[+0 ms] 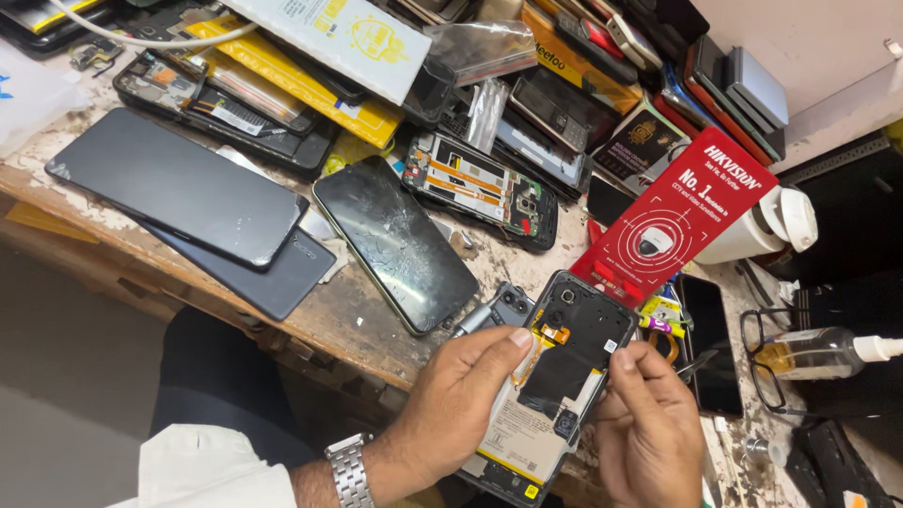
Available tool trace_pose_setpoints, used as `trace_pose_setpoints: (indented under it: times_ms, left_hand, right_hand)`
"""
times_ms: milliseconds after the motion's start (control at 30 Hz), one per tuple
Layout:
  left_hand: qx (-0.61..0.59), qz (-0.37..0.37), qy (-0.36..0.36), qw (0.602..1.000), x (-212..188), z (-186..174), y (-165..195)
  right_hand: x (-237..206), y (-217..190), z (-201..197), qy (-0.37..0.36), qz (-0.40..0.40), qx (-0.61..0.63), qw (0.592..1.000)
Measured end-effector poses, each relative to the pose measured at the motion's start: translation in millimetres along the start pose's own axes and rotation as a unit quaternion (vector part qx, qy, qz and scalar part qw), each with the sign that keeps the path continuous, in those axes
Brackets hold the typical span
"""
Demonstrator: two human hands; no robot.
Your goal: The person removes the back cover of a smartphone, detaches internal components, and uses a screwdriver to unscrew and reposition parts. The person then reattaches the back cover and continues to adjust internal components.
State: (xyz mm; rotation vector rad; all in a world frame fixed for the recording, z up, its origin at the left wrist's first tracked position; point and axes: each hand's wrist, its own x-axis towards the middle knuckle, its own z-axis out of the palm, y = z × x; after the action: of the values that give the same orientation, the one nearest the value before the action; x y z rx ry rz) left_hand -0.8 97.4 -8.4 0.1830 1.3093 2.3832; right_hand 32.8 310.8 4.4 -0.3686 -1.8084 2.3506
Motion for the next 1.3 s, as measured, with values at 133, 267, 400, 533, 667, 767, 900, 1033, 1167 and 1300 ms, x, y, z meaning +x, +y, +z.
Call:
trace_pose_setpoints:
  times_ms: [133, 267, 400, 533, 667, 767, 900, 1033, 1167, 1300]
  left_hand:
    - [0.026, 0.014, 0.013, 0.999, 0, 3, -2]
    - [-0.031, 0.003, 0.013, 0.999, 1, 5, -2]
    - [-0.028, 0.017, 0.037, 0.999, 1, 5, 2]
    - [-0.041, 0.029, 0.062, 0.997, 6, 3, 6]
    - [-0.013, 0.032, 0.058, 0.998, 5, 2, 6]
    - [-0.013, 0.050, 0.059, 0.997, 3, 2, 5]
    - [-0.084, 0.061, 0.050, 0.993, 1, 3, 9]
    - [-0.105, 0.034, 0.044, 0.993, -2, 5, 20]
    - [0.142, 0.100, 0.070, 0.982, -6, 5, 32]
    - [0.148, 0.071, 0.083, 0.983, -5, 4, 37]
  right_hand:
    - [1, 2, 5, -0.004, -0.011, 0.034, 0.999]
    - [1, 4, 11, 0.029, 0.005, 0.045, 0.999]
    - [-4, 9, 12, 0.014, 0.028, 0.053, 0.998]
    - [-16, 18, 12, 0.030, 0.078, 0.026, 0.996]
    - [-20, 22, 9, -0.001, 0.078, 0.034, 0.996]
    - [-20, 24, 5, 0.025, 0.060, -0.015, 0.998]
    - [-18, 34, 4, 0.017, 0.015, -0.051, 0.998]
    - [-15, 44, 2, 0.037, -0.034, -0.091, 0.995]
    - [-14, 48, 4, 0.044, -0.107, -0.147, 0.982]
    - [-17, 50, 12, 0.051, -0.126, -0.149, 0.979]
